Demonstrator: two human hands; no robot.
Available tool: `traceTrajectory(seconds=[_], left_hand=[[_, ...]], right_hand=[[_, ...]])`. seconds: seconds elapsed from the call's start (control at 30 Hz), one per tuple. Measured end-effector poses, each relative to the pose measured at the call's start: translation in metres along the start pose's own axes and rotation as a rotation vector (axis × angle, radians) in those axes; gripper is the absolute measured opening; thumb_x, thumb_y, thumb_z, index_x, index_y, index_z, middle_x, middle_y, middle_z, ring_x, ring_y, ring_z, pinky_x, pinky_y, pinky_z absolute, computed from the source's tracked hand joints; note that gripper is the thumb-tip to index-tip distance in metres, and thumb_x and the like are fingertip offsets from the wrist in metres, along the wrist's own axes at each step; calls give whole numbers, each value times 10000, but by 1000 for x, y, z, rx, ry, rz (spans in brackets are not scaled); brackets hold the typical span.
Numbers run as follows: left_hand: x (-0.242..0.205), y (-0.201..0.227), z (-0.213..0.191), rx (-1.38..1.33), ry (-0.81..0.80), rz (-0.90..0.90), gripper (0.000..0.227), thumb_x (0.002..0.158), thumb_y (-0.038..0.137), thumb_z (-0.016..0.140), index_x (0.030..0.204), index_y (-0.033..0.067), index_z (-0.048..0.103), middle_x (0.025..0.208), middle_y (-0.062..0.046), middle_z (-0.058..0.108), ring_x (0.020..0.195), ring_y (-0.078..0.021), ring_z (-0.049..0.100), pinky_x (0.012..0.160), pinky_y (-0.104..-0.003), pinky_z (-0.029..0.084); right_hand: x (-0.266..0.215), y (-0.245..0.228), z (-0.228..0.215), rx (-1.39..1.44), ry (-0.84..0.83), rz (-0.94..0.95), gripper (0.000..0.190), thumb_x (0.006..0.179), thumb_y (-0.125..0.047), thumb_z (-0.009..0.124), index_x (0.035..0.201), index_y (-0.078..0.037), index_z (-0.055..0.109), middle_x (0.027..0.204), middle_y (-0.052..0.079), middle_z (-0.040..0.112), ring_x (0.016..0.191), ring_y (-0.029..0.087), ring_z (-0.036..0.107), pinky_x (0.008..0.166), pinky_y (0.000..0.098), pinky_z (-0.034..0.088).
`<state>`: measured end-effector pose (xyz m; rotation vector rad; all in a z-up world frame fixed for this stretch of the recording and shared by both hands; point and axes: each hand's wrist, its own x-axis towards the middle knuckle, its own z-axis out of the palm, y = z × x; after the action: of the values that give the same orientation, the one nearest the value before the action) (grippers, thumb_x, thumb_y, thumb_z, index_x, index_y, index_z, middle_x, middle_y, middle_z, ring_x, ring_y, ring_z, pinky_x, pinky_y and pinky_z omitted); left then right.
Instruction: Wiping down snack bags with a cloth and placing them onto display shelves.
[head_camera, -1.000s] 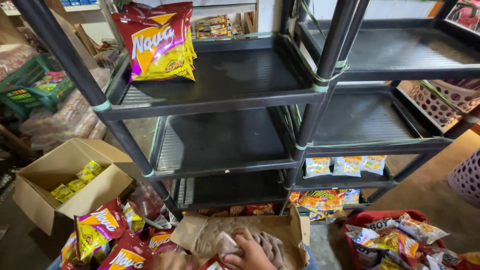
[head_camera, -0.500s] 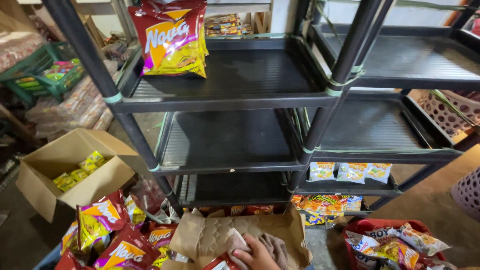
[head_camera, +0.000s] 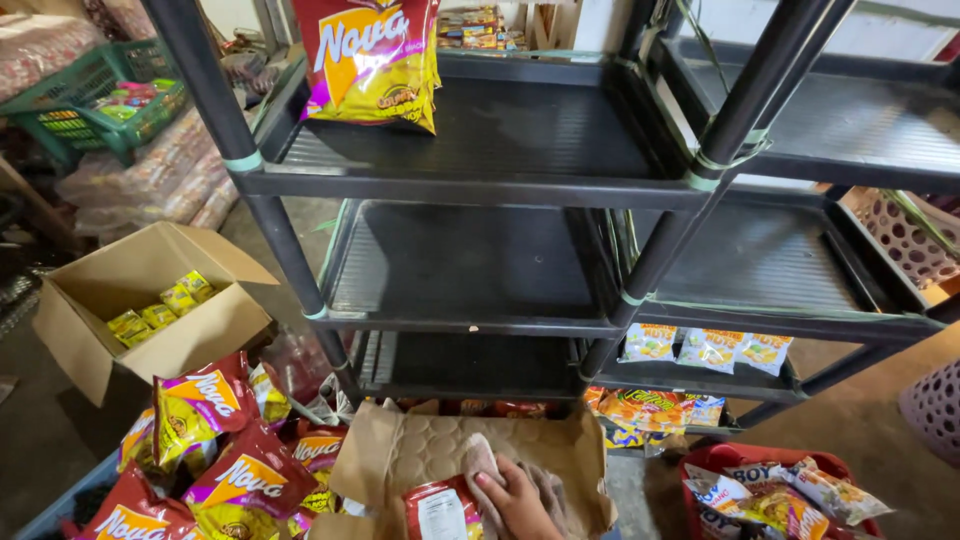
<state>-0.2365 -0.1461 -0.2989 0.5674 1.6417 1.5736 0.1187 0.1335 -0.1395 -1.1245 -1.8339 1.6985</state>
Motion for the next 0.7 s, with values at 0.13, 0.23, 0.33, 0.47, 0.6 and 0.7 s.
traceTrajectory(seconds=[0.13, 0.23, 0.33, 0.47, 0.6, 0.7], left_hand=[[-2, 151, 127, 282, 62, 269, 715, 719, 196, 760, 1379, 3, 563, 1382, -237, 554, 1268, -375, 545, 970, -511, 506], [-52, 207, 216, 65, -280, 578, 757, 921, 393, 664, 1507, 9, 377, 1558, -253, 440, 1437, -382, 457, 1152, -532, 401], [3, 87, 217, -369, -731, 344, 693, 1025, 248, 667, 1569, 40, 291, 1570, -213, 441, 1421, -336, 471, 1148, -465, 393], [-51, 166, 275, -787, -934, 273, 894, 986, 124, 825, 1589, 78, 168, 1565, -176, 419, 1393, -309, 472, 1155, -432, 377], [-9, 37, 282, -515, -742, 366, 757, 756, -137, 731, 1433, -17, 415, 1293, -244, 656, 1132, -341, 685, 917, -389, 572], [-14, -16, 298, -596, 112, 192, 805, 597, -206, 879, 1329, -51, 583, 1116, -287, 760, 903, -391, 768, 740, -461, 641]], right_hand=[[9, -7, 1, 133, 10, 82, 460, 894, -264, 730, 1300, -52, 685, 1126, 108, 796, 992, 184, 734, 900, 262, 575], [18, -6, -9, 432, 8, 253, 492, 953, -187, 638, 1418, -30, 607, 1226, 184, 775, 1029, 236, 742, 878, 292, 625], [10, -45, -19, 459, 156, 407, 566, 987, -363, 537, 1484, -95, 574, 1295, 207, 747, 1096, 271, 719, 889, 339, 598], [8, -65, -28, 542, 267, 449, 602, 990, -416, 509, 1537, -165, 517, 1520, 149, 604, 1362, 284, 600, 1124, 414, 477], [5, -76, -17, 733, 323, 264, 479, 1012, -316, 540, 1349, 2, 662, 1231, 180, 729, 1067, 227, 631, 893, 341, 478], [-5, -81, -8, 612, 287, 275, 488, 1001, -314, 552, 1366, -14, 672, 1246, 134, 734, 1091, 194, 632, 936, 313, 488]])
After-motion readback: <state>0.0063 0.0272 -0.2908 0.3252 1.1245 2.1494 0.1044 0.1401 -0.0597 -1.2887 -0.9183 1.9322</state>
